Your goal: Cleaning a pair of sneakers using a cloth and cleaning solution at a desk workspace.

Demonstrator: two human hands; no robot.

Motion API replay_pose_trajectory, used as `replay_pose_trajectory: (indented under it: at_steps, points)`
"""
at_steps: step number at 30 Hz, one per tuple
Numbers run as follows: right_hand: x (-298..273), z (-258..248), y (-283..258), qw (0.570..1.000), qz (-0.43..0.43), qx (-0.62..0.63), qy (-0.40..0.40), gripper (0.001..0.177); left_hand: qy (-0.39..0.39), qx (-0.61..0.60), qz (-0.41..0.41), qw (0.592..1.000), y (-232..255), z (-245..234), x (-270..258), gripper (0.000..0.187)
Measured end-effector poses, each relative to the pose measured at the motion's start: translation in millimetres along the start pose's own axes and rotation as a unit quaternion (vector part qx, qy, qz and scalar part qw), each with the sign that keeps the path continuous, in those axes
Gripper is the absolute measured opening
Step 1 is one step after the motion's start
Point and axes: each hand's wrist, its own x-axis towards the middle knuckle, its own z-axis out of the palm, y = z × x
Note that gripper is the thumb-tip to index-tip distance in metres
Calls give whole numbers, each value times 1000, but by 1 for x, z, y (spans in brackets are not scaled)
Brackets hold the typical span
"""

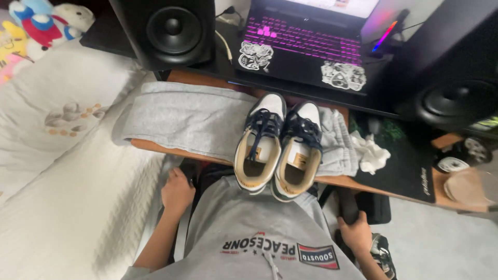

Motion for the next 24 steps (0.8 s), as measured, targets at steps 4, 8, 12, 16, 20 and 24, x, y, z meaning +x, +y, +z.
replay_pose_trajectory:
  at_steps: [4, 8, 12, 16, 20, 24]
  points:
    - [10, 16, 17, 1000, 6, -4, 12, 70, 39, 8, 11, 999, 1, 9, 10, 44]
    - [23, 40, 28, 995, 70, -58, 40, 87, 22, 8, 18, 1000, 2, 12, 21, 59]
    - [37, 65, 53, 990, 66, -48, 118, 75, 2, 16, 32, 999, 2, 22, 31, 67]
    - [50, 65, 58, 994, 66, -48, 75, 79, -86, -12, 4, 996, 11, 11, 39, 66]
    - [53, 70, 54, 990, 79, -61, 97, 78, -47, -3, 5, 999, 10, 20, 45, 56]
    - [38, 39, 20, 993, 109, -53, 17, 84, -80, 9, -11, 997, 11, 14, 44, 69]
